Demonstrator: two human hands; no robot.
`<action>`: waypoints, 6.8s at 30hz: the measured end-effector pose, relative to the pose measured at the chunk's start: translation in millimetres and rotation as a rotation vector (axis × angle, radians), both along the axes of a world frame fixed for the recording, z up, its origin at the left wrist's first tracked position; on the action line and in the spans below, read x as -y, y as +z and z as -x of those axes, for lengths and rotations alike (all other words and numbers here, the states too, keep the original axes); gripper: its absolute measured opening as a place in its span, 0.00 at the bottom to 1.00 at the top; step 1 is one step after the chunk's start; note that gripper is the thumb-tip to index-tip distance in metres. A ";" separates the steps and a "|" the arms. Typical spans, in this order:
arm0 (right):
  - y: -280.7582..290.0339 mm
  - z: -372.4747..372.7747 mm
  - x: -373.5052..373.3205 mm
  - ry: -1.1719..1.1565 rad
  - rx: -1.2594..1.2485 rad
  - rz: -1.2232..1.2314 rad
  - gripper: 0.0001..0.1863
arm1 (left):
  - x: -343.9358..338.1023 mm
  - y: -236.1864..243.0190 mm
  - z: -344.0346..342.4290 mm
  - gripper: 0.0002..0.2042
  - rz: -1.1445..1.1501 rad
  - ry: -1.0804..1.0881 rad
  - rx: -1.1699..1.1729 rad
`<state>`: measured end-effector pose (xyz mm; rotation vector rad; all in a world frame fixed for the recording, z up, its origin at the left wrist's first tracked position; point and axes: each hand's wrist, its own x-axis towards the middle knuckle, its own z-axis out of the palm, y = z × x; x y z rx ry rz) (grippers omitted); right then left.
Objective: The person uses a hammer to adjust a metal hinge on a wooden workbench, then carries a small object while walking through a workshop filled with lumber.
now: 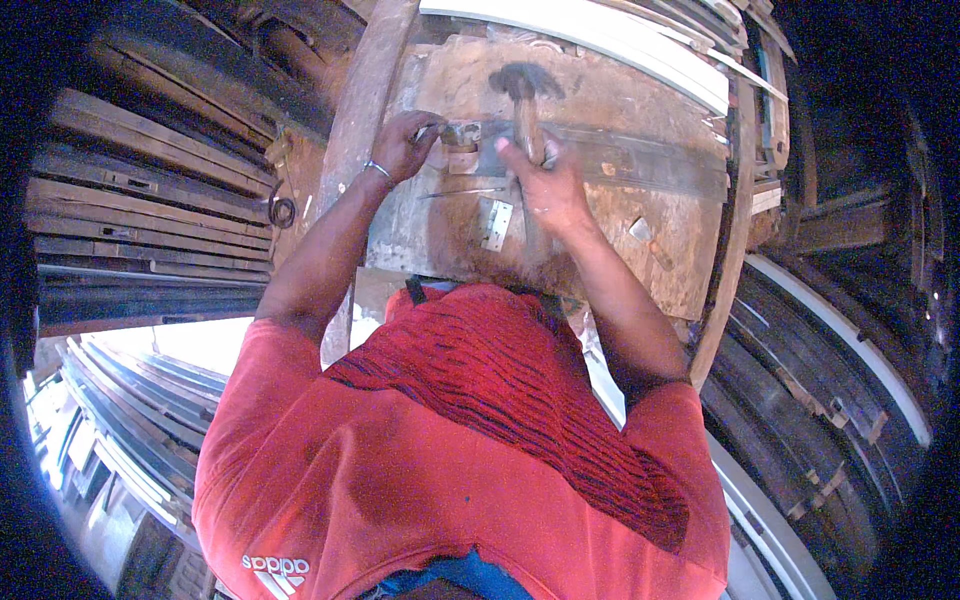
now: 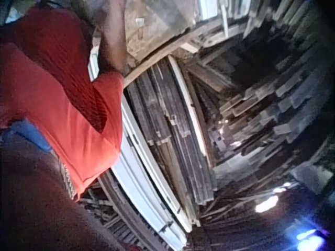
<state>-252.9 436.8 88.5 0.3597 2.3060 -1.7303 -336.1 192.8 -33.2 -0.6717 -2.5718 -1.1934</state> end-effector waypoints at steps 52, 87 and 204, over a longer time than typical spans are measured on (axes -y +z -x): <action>-127.6 75.0 32.2 -0.043 -0.048 0.009 0.21 | -41.4 17.9 -5.0 0.15 -0.855 0.006 0.524; 39.3 -11.6 -1.0 0.054 -0.037 -0.258 0.36 | -47.0 -3.3 -10.3 0.11 -0.390 0.082 -0.061; 29.7 -18.5 39.4 -0.081 0.495 1.162 0.07 | -44.6 161.2 -117.5 0.09 -1.525 0.341 1.312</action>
